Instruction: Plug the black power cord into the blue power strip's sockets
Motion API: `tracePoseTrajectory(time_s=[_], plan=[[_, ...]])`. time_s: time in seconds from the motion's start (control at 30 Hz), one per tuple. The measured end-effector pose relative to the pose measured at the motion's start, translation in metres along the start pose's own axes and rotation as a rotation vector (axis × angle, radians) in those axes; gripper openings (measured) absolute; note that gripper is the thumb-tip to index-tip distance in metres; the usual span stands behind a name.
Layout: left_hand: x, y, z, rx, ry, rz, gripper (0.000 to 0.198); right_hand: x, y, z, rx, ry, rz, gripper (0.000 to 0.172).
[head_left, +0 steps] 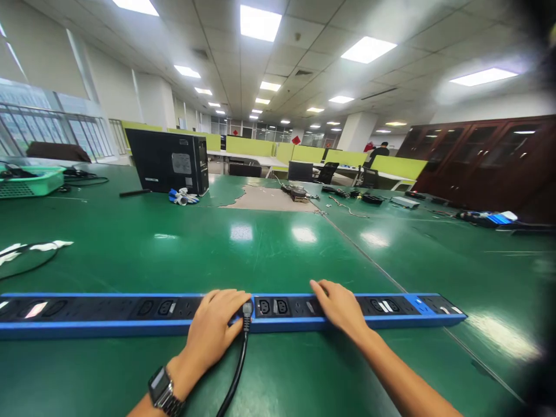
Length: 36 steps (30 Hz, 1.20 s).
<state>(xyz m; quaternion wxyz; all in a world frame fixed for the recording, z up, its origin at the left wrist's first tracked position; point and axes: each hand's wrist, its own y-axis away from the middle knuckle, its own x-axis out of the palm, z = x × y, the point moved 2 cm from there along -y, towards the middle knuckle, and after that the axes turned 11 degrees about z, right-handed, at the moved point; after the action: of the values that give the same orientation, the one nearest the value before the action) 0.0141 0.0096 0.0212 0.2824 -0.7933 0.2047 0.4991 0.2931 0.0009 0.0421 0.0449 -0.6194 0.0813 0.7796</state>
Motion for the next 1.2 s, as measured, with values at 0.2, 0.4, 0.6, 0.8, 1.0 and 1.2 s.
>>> tracePoseTrajectory(time_s=[0.2,0.4,0.6,0.8,1.0,1.2], plan=[[0.009,0.004,0.007,-0.015,0.076,-0.062,0.039,0.003,-0.001,-0.017,0.062,0.102,0.037,0.06],[-0.024,-0.012,-0.007,-0.299,0.49,-0.522,0.039,0.004,-0.003,-0.013,0.062,0.138,0.049,0.06],[0.006,-0.056,-0.064,-0.061,0.467,-0.093,0.025,0.006,-0.004,-0.016,0.07,0.147,0.045,0.061],[0.035,-0.073,-0.085,-0.112,0.291,0.006,0.024,0.008,-0.004,-0.018,0.07,0.13,0.02,0.058],[0.035,-0.074,-0.097,-0.023,0.231,0.021,0.033,0.008,-0.003,-0.018,0.067,0.116,-0.005,0.059],[0.041,-0.07,-0.094,-0.122,0.306,0.02,0.027,0.008,-0.002,-0.018,0.059,0.104,-0.019,0.058]])
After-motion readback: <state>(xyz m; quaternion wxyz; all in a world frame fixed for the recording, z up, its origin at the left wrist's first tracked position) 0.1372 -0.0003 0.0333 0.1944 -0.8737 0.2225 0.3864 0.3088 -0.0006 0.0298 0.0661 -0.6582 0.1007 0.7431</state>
